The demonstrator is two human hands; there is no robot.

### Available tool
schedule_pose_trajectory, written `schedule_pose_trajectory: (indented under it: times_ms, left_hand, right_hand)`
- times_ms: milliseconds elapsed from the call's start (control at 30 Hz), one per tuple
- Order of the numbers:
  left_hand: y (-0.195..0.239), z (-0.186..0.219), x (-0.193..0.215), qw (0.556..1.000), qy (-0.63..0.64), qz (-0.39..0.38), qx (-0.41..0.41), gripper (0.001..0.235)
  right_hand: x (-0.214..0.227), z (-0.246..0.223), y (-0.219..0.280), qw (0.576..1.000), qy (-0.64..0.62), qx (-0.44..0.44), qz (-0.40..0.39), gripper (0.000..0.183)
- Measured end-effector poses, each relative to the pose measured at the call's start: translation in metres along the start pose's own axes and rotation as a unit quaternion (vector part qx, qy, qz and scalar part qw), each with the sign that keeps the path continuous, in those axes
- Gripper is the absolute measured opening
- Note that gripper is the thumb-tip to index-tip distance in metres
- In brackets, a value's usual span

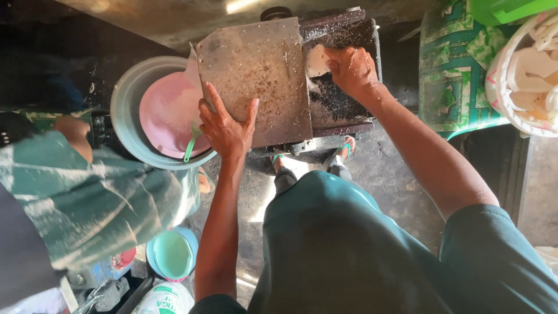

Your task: The person grates multiple pieces of cassava on a manual grater, holding each piece with one hand and pressing it against the grating surface while the other hand stabilizes the grater. Shredded cassava falls into a basin below. Another person briefly appears and adjusts a basin nearby.

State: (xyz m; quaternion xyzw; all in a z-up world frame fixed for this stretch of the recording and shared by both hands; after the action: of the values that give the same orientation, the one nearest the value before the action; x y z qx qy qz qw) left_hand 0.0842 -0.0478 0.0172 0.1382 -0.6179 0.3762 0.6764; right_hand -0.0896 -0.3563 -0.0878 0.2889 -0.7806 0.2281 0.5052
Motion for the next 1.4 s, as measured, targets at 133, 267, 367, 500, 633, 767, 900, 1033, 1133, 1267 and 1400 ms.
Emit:
schedule_pose_trajectory:
  times_ms: [133,267,367,500,633,767,900,1033,1133,1267,1400]
  left_hand:
    - [0.002,0.000,-0.001,1.000,0.000,0.006,-0.003,0.101]
    - [0.001,-0.001,-0.003,1.000,0.004,-0.015,0.001,0.101]
    - [0.000,-0.001,-0.003,1.000,0.002,-0.027,0.006,0.101]
    - [0.002,-0.004,-0.008,0.999,0.005,-0.036,0.012,0.102]
    - [0.002,-0.002,-0.006,1.000,0.012,-0.026,0.010,0.102]
    - [0.001,0.000,-0.001,1.000,-0.005,-0.006,-0.004,0.101]
    - [0.002,-0.003,-0.008,1.000,0.004,-0.024,0.007,0.102]
    - [0.003,-0.004,-0.007,1.000,0.002,-0.021,0.011,0.103]
    - [0.002,-0.005,-0.009,0.999,0.000,-0.037,0.018,0.104]
    - [0.003,-0.006,-0.010,0.999,0.015,-0.042,0.023,0.104]
    - [0.001,-0.006,-0.009,0.999,0.000,-0.048,0.025,0.104]
  right_hand:
    - [-0.030,-0.026,0.014,0.843,0.504,0.186,0.029,0.039]
    - [-0.032,-0.038,0.024,0.690,0.674,0.257,-0.063,0.057]
    - [-0.015,-0.019,-0.004,0.937,0.307,0.029,-0.163,0.049]
    - [0.095,-0.030,0.003,0.941,-0.197,-0.175,-0.213,0.034]
    - [0.108,-0.028,0.018,0.943,-0.096,-0.157,-0.277,0.032]
    - [0.043,-0.019,0.036,0.817,0.528,0.165,-0.164,0.054]
    - [0.069,-0.066,0.060,0.773,0.517,0.255,0.265,0.047]
    - [0.005,-0.041,0.054,0.714,0.620,0.315,0.084,0.011]
    - [0.002,-0.044,0.054,0.670,0.659,0.337,0.060,0.035]
    - [-0.026,-0.023,0.040,0.751,0.608,0.219,-0.133,0.050]
    - [-0.031,-0.034,0.039,0.884,0.413,0.218,-0.006,0.051]
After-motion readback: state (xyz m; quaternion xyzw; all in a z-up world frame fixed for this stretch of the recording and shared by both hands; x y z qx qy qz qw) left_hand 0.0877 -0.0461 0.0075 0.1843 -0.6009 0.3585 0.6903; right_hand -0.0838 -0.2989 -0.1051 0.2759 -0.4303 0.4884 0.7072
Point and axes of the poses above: each hand's wrist, its own y-axis away from the middle knuckle, its own x-axis out of the back of the hand, z = x × y, the point moved 10 cm from there along -y, towards the middle knuckle, and after that the axes turned 15 degrees about -x, right-handed, at the moved point
